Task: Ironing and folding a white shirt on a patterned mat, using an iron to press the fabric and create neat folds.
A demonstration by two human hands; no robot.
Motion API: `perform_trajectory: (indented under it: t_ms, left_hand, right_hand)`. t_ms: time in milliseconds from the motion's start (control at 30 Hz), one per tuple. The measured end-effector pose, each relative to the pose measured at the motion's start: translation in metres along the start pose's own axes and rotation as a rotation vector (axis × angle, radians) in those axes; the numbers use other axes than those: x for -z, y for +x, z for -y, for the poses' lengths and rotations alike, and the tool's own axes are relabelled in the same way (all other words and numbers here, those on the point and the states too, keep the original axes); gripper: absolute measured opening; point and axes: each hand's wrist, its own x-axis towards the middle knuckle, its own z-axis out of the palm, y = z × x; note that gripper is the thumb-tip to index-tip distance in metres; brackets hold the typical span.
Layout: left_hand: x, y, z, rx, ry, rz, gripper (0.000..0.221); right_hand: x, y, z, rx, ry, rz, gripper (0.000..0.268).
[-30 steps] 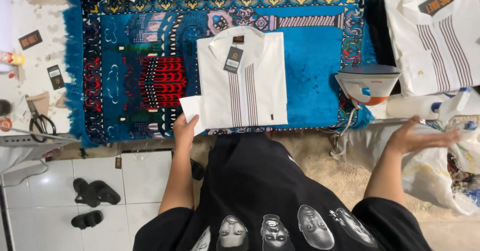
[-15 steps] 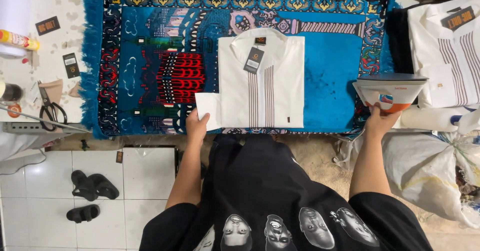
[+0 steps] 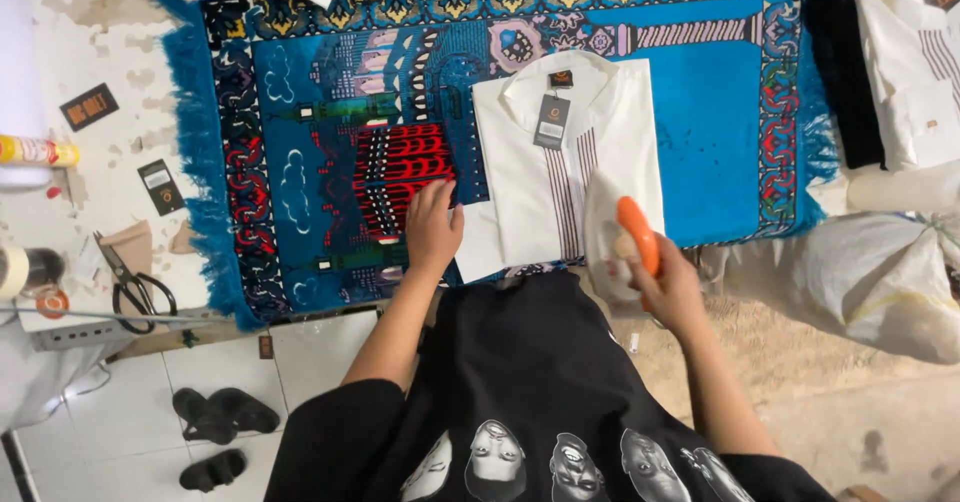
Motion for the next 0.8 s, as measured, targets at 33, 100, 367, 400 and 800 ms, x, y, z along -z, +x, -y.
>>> perform_trajectory:
  t_ms: [33,100,367,400,800]
  left_hand:
    - [0.000,0.024,0.004,-0.015,-0.004,0.017,0.039]
    - [-0.005,0.072,0.008,-0.373,0.113,0.002,0.037]
    - [-0.055,0.253,-0.027,-1.013,0.389,0.063,0.013]
    - [-0.059,0.268,-0.032,-0.976,0.491,0.308,0.008]
    - [-0.078,0.314,-0.036,-0.465,0.156,0.818,0.007]
  right_hand:
    - [-0.019,0.002,0.011,-0.018,0.002,-0.014,0.049]
    - [-0.055,0.008,0.031,0.057,-0.201,0.088,0.055]
    - [-0.138,0.018,0.032,-0.131,-0.339,0.201,0.051]
    - [-0.139,0.021,0.034,-0.214,-0.303,0.248,0.046]
    - [-0.176,0.136,0.088,0.006,-0.244,0.114,0.032]
